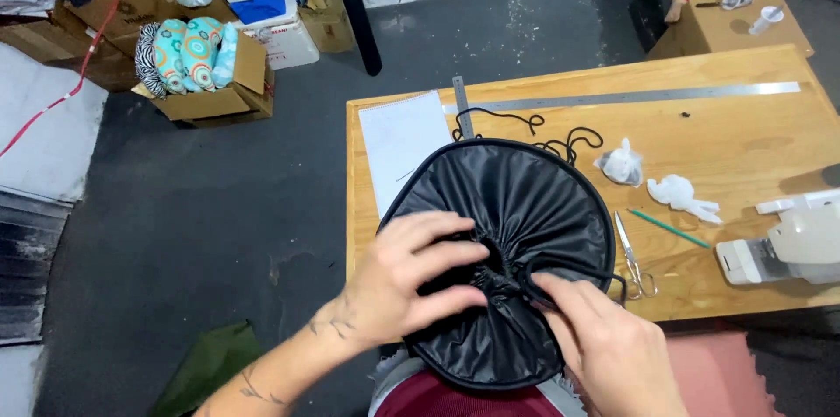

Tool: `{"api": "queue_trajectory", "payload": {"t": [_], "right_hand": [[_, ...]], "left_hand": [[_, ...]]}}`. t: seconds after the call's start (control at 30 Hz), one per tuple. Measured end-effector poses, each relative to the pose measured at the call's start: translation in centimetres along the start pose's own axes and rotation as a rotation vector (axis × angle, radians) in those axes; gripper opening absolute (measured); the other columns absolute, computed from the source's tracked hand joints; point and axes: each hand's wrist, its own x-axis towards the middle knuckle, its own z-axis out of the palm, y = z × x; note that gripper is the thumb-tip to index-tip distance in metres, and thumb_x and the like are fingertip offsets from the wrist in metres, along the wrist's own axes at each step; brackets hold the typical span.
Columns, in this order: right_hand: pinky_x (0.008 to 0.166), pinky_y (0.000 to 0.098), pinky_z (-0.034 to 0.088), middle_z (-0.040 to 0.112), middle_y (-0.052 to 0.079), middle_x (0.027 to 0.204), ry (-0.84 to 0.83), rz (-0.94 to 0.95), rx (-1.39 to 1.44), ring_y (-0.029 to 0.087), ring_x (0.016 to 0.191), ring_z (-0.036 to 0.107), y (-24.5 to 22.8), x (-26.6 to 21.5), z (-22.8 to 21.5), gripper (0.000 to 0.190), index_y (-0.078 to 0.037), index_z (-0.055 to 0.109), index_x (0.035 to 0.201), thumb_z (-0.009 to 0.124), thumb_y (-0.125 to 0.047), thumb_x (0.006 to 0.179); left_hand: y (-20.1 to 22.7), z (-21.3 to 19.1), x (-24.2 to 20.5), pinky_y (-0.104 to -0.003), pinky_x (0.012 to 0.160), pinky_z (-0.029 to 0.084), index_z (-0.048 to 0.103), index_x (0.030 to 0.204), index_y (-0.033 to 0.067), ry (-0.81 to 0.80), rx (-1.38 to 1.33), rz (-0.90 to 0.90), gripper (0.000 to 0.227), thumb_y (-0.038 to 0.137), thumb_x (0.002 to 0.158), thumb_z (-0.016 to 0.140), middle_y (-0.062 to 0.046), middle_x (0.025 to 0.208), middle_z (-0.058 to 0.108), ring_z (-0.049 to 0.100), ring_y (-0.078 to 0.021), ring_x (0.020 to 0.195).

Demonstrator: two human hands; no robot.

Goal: Finalizing the details of a handmade bag by trimming and adjusting the drawstring cord.

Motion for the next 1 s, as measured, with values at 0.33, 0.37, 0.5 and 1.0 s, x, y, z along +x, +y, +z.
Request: {"api": "queue_trajectory", "payload": {"t": [0.33,0.37,0.5,1.0], "right_hand": [[0.055,0.0489,0.060,0.054,-0.009,0.113,-0.379,0.077,0.045,0.022,0.082,0.070,-1.5,5.1,1.4,0.031,-0.036,0.064,0.121,0.057,-0.045,0.092],[0.055,0.0479,0.060,0.054,-0.007,0.112,-0.380,0.100,0.076,0.023,0.079,0.071,-1.4,5.1,1.3,0.033,-0.038,0.065,0.122,0.058,-0.046,0.091],[0.079,0.0423,0.057,0.066,-0.011,0.110,-0.380,0.104,0.202,0.018,0.096,0.071,-0.1,5.2,-0.8,0.035,-0.036,0.068,0.125,0.059,-0.041,0.091],[0.058,0.0429,0.059,0.048,0.006,0.105,-0.399,-0.337,-0.315,0.026,0.073,0.066,1.8,7.4,0.7,0.054,-0.042,0.060,0.130,0.054,-0.014,0.084]], "left_hand": [[-1.2,4.5,-3.1,-0.039,0.070,0.045,0.071,0.081,0.0087,-0.124,0.437,-0.084,0.021,0.028,0.089,0.077,-0.005,0.099,0.065,0.056,-0.0254,0.092],[-1.3,4.1,-3.1,-0.041,0.071,0.038,0.071,0.083,0.0126,-0.131,0.466,-0.089,0.021,0.032,0.091,0.074,-0.002,0.093,0.065,0.054,-0.0255,0.088],[-1.5,1.1,-3.4,-0.039,0.074,0.042,0.067,0.094,0.0120,-0.149,0.433,-0.163,0.023,0.033,0.089,0.076,-0.002,0.096,0.065,0.057,-0.0249,0.088],[-2.6,-0.5,-3.2,-0.047,0.091,0.040,0.078,0.093,0.0245,-0.373,0.720,-0.147,0.019,0.041,0.084,0.077,-0.005,0.100,0.057,0.052,-0.0279,0.102]]}}
